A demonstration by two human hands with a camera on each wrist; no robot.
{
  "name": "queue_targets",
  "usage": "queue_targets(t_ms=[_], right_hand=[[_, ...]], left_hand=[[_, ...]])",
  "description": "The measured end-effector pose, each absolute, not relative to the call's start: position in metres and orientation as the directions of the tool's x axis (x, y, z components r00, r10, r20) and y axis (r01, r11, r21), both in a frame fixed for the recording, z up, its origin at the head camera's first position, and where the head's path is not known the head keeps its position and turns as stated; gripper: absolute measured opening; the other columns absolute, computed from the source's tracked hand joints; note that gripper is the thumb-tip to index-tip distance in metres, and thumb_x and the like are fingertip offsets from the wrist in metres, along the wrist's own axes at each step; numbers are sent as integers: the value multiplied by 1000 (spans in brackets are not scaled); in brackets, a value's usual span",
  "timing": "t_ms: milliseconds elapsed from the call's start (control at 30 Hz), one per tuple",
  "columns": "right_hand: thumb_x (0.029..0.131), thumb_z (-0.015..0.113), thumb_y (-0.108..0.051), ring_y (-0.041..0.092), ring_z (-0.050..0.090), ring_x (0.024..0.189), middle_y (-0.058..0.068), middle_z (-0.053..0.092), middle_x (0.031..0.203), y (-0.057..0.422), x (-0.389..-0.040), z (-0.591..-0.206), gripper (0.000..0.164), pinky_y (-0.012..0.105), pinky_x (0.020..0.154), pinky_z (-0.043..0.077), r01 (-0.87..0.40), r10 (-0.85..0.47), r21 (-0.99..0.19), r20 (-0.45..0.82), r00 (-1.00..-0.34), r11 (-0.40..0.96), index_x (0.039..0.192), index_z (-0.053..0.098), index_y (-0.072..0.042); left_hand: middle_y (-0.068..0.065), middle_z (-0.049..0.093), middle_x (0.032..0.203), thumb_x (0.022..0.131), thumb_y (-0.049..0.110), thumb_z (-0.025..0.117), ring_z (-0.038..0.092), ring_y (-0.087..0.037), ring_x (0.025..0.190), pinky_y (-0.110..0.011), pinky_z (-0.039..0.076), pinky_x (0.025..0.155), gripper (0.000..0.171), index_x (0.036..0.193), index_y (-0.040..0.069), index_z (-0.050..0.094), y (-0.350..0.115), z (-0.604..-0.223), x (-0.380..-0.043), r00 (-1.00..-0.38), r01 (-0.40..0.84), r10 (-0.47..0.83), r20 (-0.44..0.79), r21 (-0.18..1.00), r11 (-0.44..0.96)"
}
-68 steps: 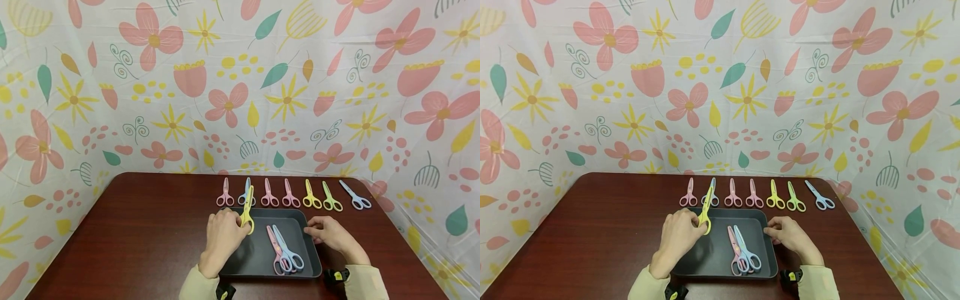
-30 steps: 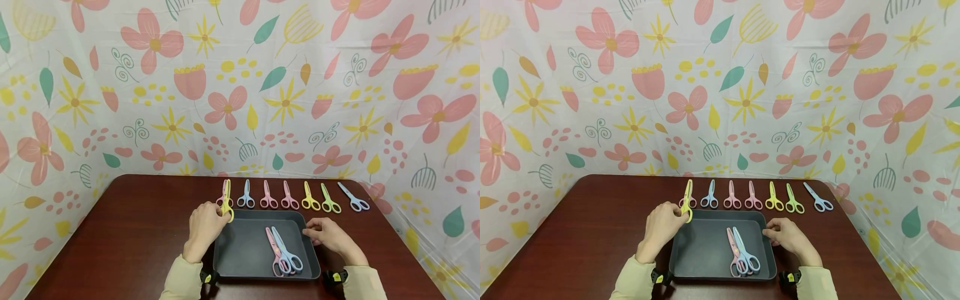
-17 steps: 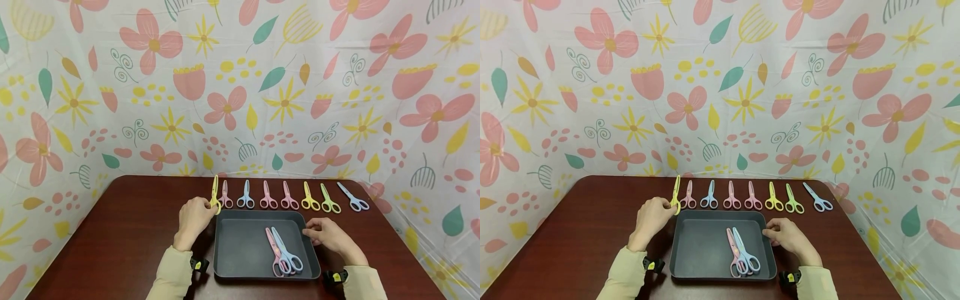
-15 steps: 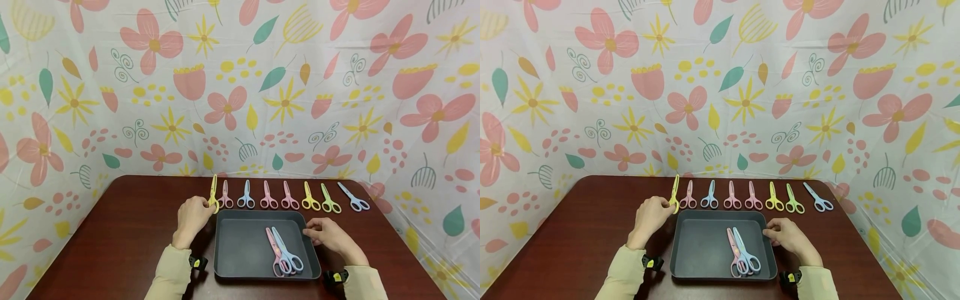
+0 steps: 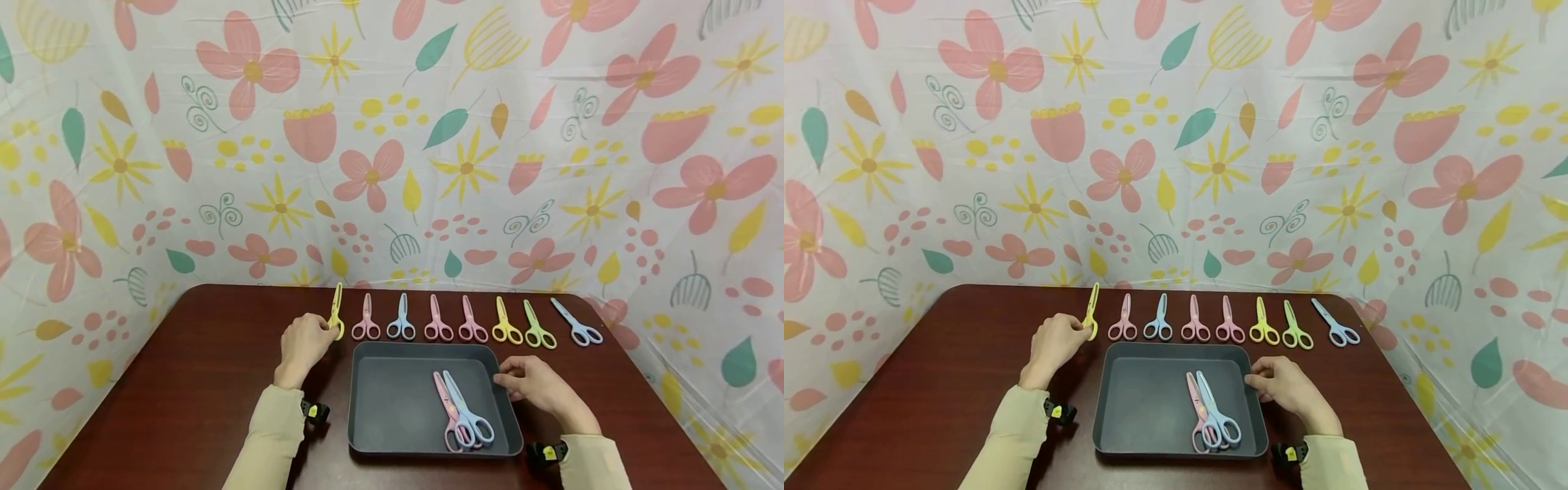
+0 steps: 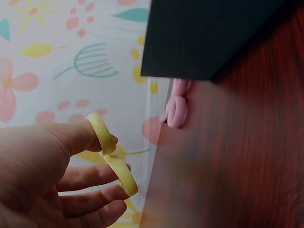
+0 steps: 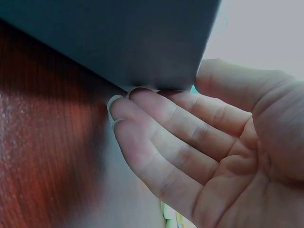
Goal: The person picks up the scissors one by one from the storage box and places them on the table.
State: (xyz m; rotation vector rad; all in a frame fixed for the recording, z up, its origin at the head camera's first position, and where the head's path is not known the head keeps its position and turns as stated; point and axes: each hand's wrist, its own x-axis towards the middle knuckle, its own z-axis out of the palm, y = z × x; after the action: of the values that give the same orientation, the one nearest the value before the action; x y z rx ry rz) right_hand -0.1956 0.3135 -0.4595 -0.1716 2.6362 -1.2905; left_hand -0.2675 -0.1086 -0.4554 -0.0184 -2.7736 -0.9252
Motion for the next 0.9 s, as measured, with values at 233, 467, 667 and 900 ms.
queue_targets(t_ms=[233,467,667,900], right_hand=[[91,68,-13,23,62,69,7,65,80,314,-197,-461,18,37,64,56,-27,-193,-790,-116,-974,613,99,66,3],[91,68,-12,22,63,68,7,65,80,315,-197,-462,17,37,64,56,-21,-192,-788,-124,-973,615,99,66,3],[91,68,-12,24,62,69,7,64,79,314,-196,-461,17,36,64,55,-36,-210,-799,-114,-971,600,99,66,3],[91,68,-12,23,62,68,7,64,79,314,-195,-463,17,36,63,55,-28,-192,-786,-116,-975,617,99,66,3]], left_hand=[[0,50,51,84,30,71,45,-20,46,-33,33,45,28,60,16,64,-110,-460,-282,-976,54,-77,203,575,817],[3,35,45,83,27,69,40,-20,44,-33,30,46,42,47,16,50,-103,-468,-294,-972,64,-50,228,465,883],[2,32,46,80,26,70,41,-21,44,-34,30,46,44,46,15,45,-105,-471,-297,-968,41,-69,242,425,904],[2,33,47,79,27,72,43,-22,46,-36,31,47,44,47,14,45,-109,-471,-301,-974,16,-80,210,420,907]])
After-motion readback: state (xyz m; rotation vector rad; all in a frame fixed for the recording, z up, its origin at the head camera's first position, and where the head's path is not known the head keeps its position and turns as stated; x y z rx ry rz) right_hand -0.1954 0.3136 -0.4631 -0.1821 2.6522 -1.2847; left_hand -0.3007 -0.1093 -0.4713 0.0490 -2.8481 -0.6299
